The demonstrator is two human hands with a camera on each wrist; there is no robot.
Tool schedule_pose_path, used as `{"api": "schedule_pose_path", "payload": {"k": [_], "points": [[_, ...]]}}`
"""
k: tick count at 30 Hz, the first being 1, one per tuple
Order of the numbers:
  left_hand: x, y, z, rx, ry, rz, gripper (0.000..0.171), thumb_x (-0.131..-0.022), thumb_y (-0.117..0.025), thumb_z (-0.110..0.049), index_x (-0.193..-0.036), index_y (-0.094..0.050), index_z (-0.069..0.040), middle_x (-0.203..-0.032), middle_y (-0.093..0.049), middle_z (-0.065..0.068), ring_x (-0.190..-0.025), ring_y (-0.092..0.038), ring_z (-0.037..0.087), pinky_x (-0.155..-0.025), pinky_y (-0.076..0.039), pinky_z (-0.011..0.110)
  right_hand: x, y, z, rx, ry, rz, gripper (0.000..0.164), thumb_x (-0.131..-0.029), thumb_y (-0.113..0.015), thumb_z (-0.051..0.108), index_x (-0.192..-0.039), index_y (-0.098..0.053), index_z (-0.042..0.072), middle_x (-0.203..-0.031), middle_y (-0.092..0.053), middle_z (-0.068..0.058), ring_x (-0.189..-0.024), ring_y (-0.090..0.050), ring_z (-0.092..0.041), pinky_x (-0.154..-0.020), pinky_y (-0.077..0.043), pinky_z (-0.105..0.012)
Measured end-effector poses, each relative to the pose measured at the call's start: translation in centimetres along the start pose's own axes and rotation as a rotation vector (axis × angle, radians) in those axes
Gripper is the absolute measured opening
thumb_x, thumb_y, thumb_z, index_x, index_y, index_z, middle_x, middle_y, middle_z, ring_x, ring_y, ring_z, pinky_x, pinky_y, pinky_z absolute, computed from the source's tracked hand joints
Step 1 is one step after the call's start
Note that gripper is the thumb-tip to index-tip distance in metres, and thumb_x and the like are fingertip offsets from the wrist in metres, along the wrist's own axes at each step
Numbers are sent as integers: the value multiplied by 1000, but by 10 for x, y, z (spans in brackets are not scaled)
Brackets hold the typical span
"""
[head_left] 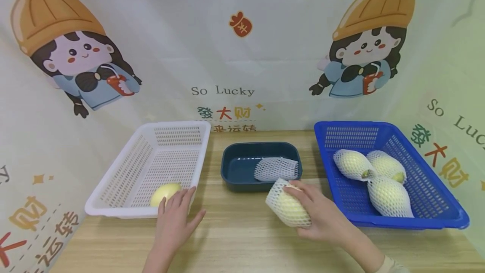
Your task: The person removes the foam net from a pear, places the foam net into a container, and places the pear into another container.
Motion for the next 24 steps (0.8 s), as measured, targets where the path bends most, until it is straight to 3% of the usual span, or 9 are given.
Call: {"api": "schedule_pose_path", "payload": {"k": [11, 24], "points": [[1, 2, -6, 34, -23, -40, 59, -74, -67, -36, -120, -50, -3, -118, -49, 20, -110, -42, 34, -91, -24, 60, 22, -48, 6, -27, 20, 162, 87, -48, -75, 24, -128, -42, 15, -126, -41, -9, -108, -43, -25, -77, -46, -43], [4, 2, -9, 18, -27, -41, 61, -72, -68, -36, -120, -50, -2, -120, -48, 21, -108, -44, 37, -90, -25, 60, 34, -63, 6, -28, -37, 296, 89, -52, -74, 23, -133, -37, 20, -133, -35, -7, -116, -37, -27, -86, -39, -45]]}}
Point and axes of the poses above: each hand's wrist, its own x-axis away from the middle knuckle, its own y-axis out of the back of the hand, z = x × y, the point moved 6 cm from there along -x, towards the middle knuckle
